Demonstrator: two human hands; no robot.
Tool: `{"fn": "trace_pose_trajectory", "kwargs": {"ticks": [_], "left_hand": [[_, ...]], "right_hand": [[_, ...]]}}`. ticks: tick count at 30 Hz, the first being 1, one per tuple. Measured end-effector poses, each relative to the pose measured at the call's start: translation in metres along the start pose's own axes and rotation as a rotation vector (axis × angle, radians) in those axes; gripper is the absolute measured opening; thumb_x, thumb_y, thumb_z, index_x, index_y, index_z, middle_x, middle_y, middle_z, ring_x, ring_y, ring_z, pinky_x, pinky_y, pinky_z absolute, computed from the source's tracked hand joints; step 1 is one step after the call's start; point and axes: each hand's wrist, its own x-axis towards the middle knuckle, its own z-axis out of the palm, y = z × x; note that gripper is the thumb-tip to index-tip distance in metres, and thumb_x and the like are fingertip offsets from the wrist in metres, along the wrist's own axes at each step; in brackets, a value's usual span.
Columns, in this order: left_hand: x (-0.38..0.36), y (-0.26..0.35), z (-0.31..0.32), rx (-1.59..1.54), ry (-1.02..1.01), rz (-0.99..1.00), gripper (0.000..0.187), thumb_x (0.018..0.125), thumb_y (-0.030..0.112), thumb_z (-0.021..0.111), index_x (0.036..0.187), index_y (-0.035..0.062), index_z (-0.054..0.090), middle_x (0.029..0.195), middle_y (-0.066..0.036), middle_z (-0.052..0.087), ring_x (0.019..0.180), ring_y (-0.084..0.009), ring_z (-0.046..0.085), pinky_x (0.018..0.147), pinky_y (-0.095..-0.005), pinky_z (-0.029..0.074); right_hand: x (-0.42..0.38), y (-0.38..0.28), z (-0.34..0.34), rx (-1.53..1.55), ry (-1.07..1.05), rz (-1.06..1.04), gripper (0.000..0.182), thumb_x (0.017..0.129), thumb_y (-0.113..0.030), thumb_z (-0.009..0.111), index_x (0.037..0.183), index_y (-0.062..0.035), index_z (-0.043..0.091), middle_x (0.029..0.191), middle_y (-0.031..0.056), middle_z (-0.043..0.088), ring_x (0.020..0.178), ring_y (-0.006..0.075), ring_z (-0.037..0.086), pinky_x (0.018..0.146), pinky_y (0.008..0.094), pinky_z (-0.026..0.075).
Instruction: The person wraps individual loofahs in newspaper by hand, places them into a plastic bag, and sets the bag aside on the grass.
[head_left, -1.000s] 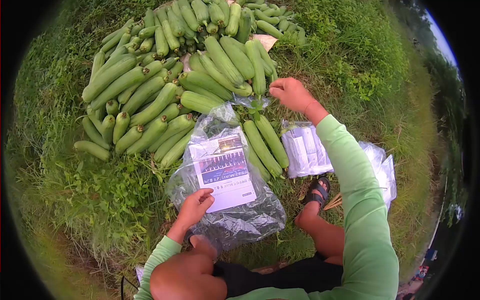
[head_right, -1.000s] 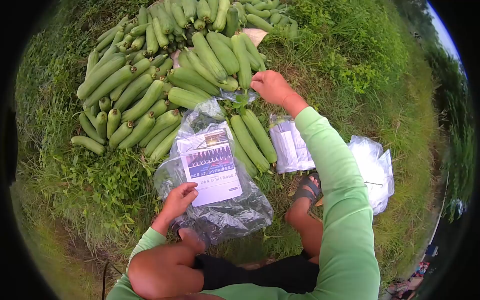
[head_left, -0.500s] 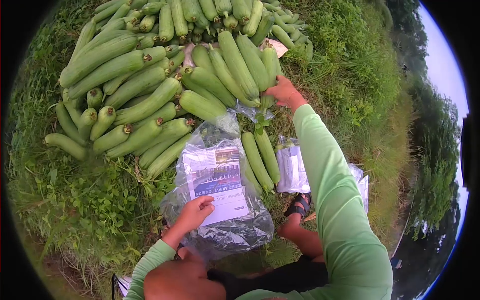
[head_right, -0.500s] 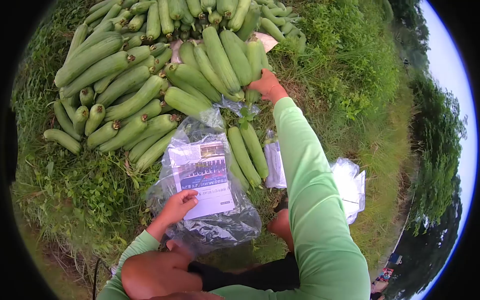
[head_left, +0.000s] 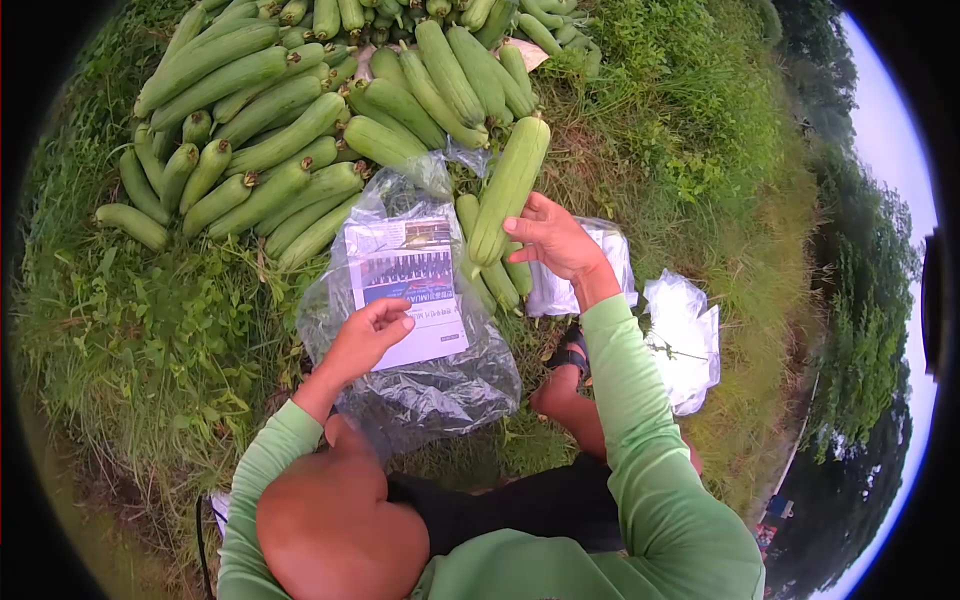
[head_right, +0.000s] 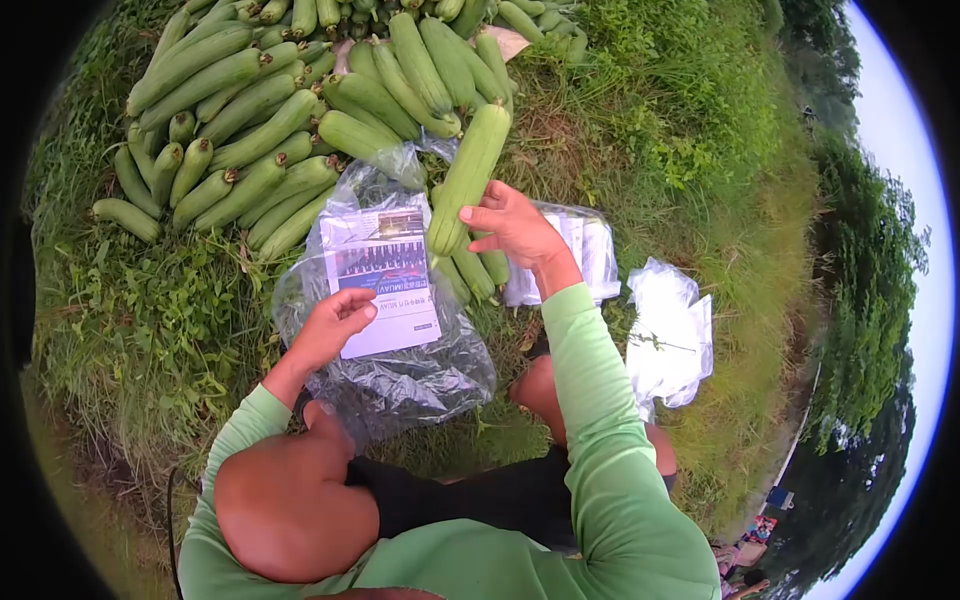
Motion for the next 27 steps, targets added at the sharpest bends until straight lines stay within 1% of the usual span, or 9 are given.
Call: {"fn": "trace_pose_trajectory", "kwargs": {"ticks": [3,5,8,11,12,15,16,21,27], "left_hand": [[-0.006,0.017,0.018,-0.176,-0.051,0.111,0.07,0.098,0.04,0.073,0.153,0.0066,0.045,0.136,-0.009,0.061,0.118,-0.0167,0.059,0.097,-0.0351,0.05],[-0.009,0.012,0.023,-0.329,-0.125,-0.012,0.082,0.095,0.038,0.078,0.157,0.0033,0.037,0.14,-0.011,0.058,0.121,-0.02,0.059,0.103,-0.037,0.048],[-0.011,-0.004,0.016,-0.297,-0.114,-0.025,0.08,0.093,0.034,0.08,0.155,0.0045,0.04,0.136,-0.009,0.06,0.119,-0.0188,0.059,0.101,-0.036,0.049],[-0.011,-0.015,0.005,0.023,0.05,-0.011,0.076,0.09,0.029,0.082,0.152,0.0055,0.045,0.134,-0.007,0.06,0.117,-0.0165,0.059,0.099,-0.0343,0.049],[-0.01,-0.011,0.001,0.125,0.07,-0.008,0.076,0.086,0.023,0.082,0.15,0.006,0.047,0.133,-0.009,0.063,0.118,-0.019,0.061,0.1,-0.0349,0.049],[0.007,-0.019,-0.011,0.572,0.113,0.269,0.077,0.083,0.022,0.082,0.151,0.0081,0.046,0.135,-0.014,0.063,0.121,-0.0278,0.063,0.101,-0.0386,0.049],[0.014,-0.02,-0.011,0.626,0.108,0.282,0.076,0.083,0.021,0.081,0.15,0.0086,0.047,0.133,-0.015,0.062,0.121,-0.0311,0.062,0.101,-0.0399,0.049],[0.045,-0.024,-0.015,0.852,0.092,0.29,0.07,0.081,0.018,0.077,0.146,0.0132,0.051,0.127,-0.017,0.061,0.12,-0.0404,0.058,0.1,-0.0466,0.048],[0.054,-0.032,-0.019,1.011,0.063,0.281,0.069,0.081,0.018,0.075,0.146,0.0166,0.05,0.125,-0.015,0.06,0.12,-0.0389,0.058,0.099,-0.0498,0.046]], "right_hand": [[-0.03,0.058,0.071,0.133,-0.107,0.026,0.068,0.093,-0.02,0.077,0.15,-0.0078,0.044,0.136,0.008,0.062,0.116,0.0199,0.065,0.081,0.035,0.062],[-0.044,0.092,0.112,0.137,-0.143,0.041,0.065,0.094,-0.02,0.075,0.15,-0.0075,0.045,0.136,0.008,0.062,0.117,0.0199,0.064,0.082,0.0354,0.062],[-0.047,0.122,0.13,0.007,-0.159,0.017,0.055,0.094,-0.018,0.072,0.144,-0.0057,0.054,0.137,0.0117,0.062,0.115,0.0257,0.066,0.085,0.0382,0.061],[-0.029,0.178,0.095,-0.761,-0.042,-0.229,0.052,0.091,-0.016,0.071,0.14,-0.0057,0.059,0.141,0.0153,0.06,0.113,0.0352,0.067,0.091,0.0419,0.058],[-0.029,0.194,0.088,-1.009,0.019,-0.418,0.043,0.085,-0.015,0.074,0.126,-0.006,0.066,0.132,0.0147,0.062,0.112,0.0392,0.064,0.093,0.0454,0.054],[-0.037,0.203,0.103,-1.371,-0.037,-0.603,0.034,0.081,-0.017,0.078,0.111,-0.0078,0.067,0.118,0.0108,0.064,0.11,0.0343,0.063,0.088,0.047,0.054],[-0.034,0.208,0.108,-1.408,-0.039,-0.676,0.031,0.077,-0.018,0.08,0.101,-0.0093,0.064,0.109,0.0091,0.062,0.108,0.0299,0.062,0.084,0.0462,0.053],[-0.021,0.218,0.119,-1.553,-0.118,-0.616,0.017,0.082,-0.013,0.07,0.098,-0.0094,0.066,0.108,0.0085,0.062,0.106,0.0285,0.063,0.083,0.0449,0.053],[-0.022,0.217,0.11,-1.553,-0.191,-0.604,0.009,0.086,-0.014,0.062,0.088,-0.0094,0.069,0.095,0.0084,0.067,0.095,0.0282,0.066,0.08,0.0441,0.053]]}}
